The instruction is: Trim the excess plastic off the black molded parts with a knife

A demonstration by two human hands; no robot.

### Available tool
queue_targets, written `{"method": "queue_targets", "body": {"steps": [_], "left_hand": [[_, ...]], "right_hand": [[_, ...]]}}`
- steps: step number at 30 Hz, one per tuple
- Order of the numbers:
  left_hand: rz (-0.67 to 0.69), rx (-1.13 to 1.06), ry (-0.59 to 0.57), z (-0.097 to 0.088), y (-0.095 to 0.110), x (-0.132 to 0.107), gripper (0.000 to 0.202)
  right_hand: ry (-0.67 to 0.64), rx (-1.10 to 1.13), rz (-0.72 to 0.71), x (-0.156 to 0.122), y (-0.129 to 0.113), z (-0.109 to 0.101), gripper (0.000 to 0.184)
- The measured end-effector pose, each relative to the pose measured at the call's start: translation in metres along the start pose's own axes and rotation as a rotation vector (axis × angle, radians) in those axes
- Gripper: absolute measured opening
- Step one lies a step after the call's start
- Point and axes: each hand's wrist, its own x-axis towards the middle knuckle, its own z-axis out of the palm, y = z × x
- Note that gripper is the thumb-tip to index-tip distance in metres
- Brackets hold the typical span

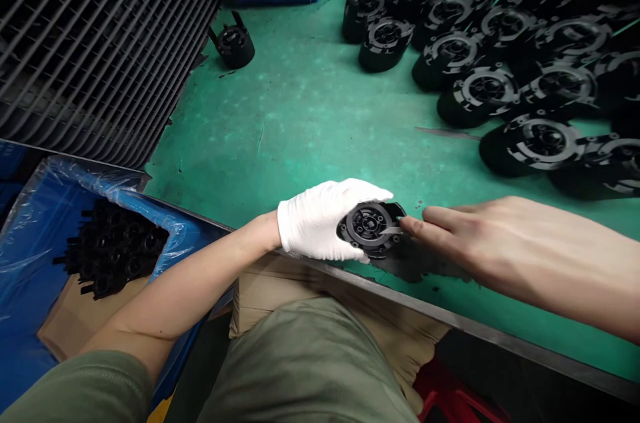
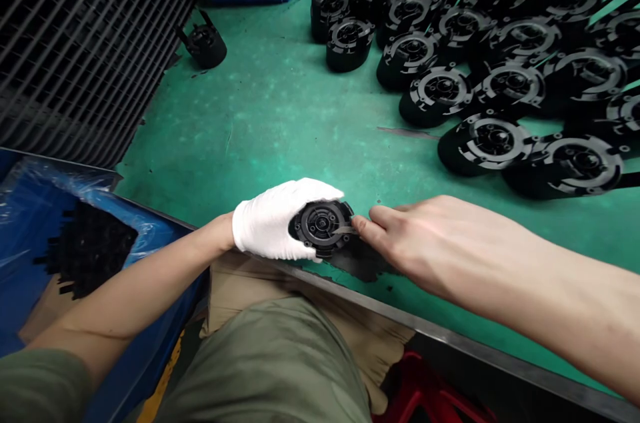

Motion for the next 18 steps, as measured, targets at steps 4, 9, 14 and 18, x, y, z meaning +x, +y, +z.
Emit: {"method": "queue_targets", "body": {"steps": [4, 9, 14, 18], "left_hand": [[-0.026, -0.024, -0.003, -0.001, -0.002, -0.001, 0.105], [-0.021, -0.012, 0.009, -0.001, -0.002, -0.002, 0.107], [-0.02, 0.012, 0.013, 0.001, 0.0, 0.0, 0.104], [-0.03, 0.027, 0.053, 0.007, -0.004, 0.004, 0.105]], "right_hand": [[0.034, -0.032, -0.064, 0.012, 0.004, -0.011, 0.048], [0.088, -0.078, -0.157, 0.018, 0.009, -0.009, 0.046], [0.118, -0.046, -0.17, 0.01, 0.025, 0.003, 0.042], [0.299, -0.008, -0.006, -0.013, 0.016, 0.014, 0.029]]}}
